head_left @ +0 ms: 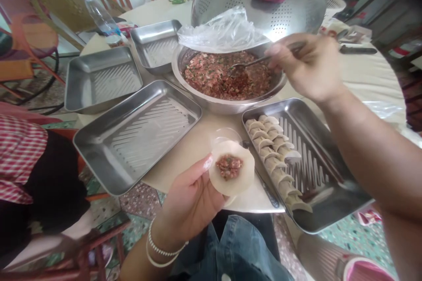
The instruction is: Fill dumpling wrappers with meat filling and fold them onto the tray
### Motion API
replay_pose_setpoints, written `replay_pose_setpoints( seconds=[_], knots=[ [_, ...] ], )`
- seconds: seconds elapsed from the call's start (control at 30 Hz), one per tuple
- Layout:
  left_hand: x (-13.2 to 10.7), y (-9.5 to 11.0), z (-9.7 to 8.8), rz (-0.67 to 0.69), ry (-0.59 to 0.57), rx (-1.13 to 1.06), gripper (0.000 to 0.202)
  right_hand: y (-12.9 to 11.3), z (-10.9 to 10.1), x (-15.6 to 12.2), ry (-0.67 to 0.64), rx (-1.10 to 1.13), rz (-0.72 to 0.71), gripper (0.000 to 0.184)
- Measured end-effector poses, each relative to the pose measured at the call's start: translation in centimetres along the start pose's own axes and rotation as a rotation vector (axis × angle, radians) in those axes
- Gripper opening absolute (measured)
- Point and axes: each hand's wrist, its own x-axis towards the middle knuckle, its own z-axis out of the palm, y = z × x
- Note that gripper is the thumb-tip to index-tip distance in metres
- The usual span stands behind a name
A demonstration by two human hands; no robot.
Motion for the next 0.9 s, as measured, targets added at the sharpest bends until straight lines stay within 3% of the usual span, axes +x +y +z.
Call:
replay_pose_setpoints(
  seconds=[0.1,0.33,0.57,0.73,0.9],
  knots=[
    [-0.2,0.0,0.2,0.001,0.031,0.027,0.042,-0.9,0.6,0.0,-0.071,-0.124,-0.082,0.024],
    [-0.7,-0.1,0.3,0.012,0.046,0.035,0.04,-2.8,1.6,-0.1,-0.132,-0.094,0.002,0.025],
    [-1.1,-0.2,0.1,0.049,0.06,0.03,0.039,-2.0,2.1,0.2,-0.045,0.347,0.303,0.019],
    [-1.3,0.2,0.5,0.08,0.035,0.054,0.04,-1.5,1.6,0.7,0.014,0.5,0.366,0.02],
    [-1.2,0.8,0.8,0.143,0.076,0.089,0.043,-3.0,-1.0,-0.1,0.035,0.568,0.362,0.022]
  ],
)
